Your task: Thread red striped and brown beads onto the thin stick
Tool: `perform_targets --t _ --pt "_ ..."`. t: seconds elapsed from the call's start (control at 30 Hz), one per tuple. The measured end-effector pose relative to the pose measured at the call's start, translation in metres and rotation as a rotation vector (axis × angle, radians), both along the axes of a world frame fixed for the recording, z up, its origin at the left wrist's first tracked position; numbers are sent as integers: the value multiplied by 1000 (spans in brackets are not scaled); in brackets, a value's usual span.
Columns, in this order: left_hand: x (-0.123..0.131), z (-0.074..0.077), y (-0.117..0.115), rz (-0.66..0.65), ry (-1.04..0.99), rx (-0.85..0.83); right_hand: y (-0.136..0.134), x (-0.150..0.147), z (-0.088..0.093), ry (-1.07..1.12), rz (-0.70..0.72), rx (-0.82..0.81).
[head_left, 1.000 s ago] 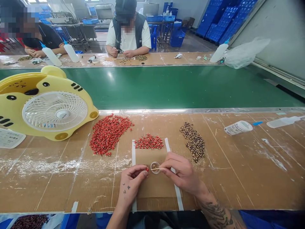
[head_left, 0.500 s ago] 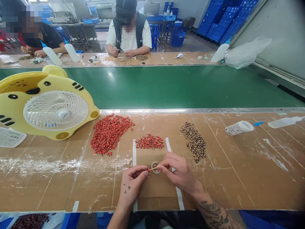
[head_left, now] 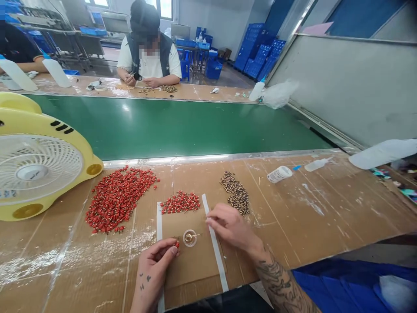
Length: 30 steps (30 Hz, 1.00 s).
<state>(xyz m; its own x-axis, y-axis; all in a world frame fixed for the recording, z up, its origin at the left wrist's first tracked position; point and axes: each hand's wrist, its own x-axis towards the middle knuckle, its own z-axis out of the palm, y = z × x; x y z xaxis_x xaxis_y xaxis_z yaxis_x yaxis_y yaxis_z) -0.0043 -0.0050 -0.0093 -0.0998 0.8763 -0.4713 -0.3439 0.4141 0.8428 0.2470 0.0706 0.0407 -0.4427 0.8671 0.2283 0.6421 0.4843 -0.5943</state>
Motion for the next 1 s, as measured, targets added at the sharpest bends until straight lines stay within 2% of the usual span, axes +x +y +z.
perform_targets --t 0.07,0.13,0.27,0.53,0.8,0.9,1.0 --pt "0 2 1 -2 17 11 11 24 3 -80 -113 6" --pt "0 5 2 -10 37 20 22 46 6 -248 -194 -7" --pt "1 8 2 -18 63 17 37 69 2 -403 -212 -59" --pt "-1 -1 -1 -26 31 56 40 61 -4 -423 -210 -88" --pt "0 1 -1 -38 56 57 39 63 -5 -384 -172 -65" --pt "0 2 0 -42 73 63 35 57 -1 -356 -128 -61" --pt "0 2 0 -38 86 62 29 46 5 -326 -20 -75"
